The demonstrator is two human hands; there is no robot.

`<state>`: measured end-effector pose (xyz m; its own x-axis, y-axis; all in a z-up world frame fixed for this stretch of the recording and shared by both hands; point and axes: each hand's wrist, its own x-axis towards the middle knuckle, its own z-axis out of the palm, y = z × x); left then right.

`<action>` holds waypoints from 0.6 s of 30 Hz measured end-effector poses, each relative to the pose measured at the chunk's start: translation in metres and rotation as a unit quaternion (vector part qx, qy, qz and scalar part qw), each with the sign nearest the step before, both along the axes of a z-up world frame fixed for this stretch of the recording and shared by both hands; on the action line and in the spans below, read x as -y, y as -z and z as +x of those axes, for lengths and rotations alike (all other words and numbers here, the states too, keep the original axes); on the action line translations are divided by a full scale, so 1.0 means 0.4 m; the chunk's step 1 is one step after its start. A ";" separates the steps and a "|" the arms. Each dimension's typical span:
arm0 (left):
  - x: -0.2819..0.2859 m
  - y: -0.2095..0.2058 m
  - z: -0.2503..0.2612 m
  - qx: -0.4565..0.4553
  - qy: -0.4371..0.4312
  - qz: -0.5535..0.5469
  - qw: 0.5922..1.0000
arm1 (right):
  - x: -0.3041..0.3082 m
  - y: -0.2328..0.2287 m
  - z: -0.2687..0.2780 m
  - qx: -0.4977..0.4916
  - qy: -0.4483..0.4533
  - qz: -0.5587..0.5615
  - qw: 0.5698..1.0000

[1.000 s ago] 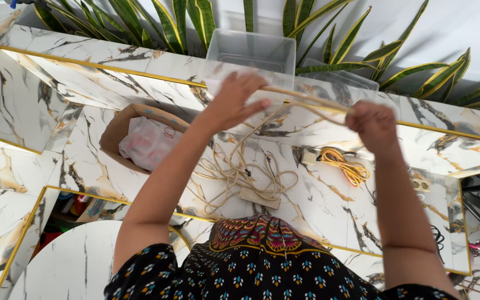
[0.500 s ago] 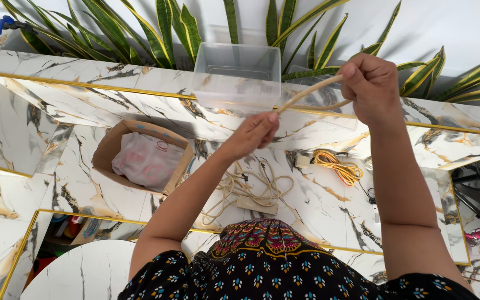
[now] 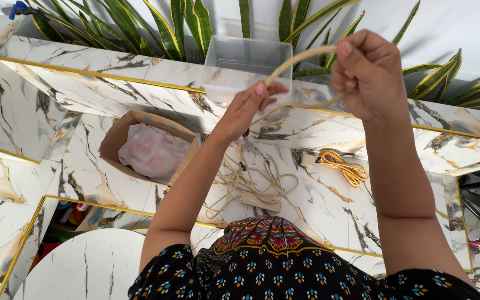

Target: The person untangles and coils a black power cord, then proceeds to untangle and coil a longer yellow extension cord on a marble countertop. The cords are handled one at a time and placed back on the surface after being organized.

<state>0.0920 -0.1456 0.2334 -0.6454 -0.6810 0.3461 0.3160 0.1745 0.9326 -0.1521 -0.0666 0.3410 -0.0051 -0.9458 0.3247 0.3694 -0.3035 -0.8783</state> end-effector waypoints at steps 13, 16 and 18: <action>-0.024 -0.011 -0.021 -0.079 0.058 0.039 0.994 | -0.020 0.044 0.107 0.036 0.039 -0.067 0.996; -0.054 0.016 -0.057 -0.076 0.077 0.070 0.992 | -0.004 0.053 0.106 0.047 0.062 -0.056 0.995; -0.064 0.030 -0.074 -0.087 0.072 0.075 0.991 | 0.004 0.055 0.108 0.071 0.059 -0.043 0.995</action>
<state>0.0624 -0.1199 0.2212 -0.6789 -0.6384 0.3627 0.4857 -0.0200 0.8739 -0.1088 -0.0683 0.3188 -0.1667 -0.9046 0.3924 0.4450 -0.4242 -0.7887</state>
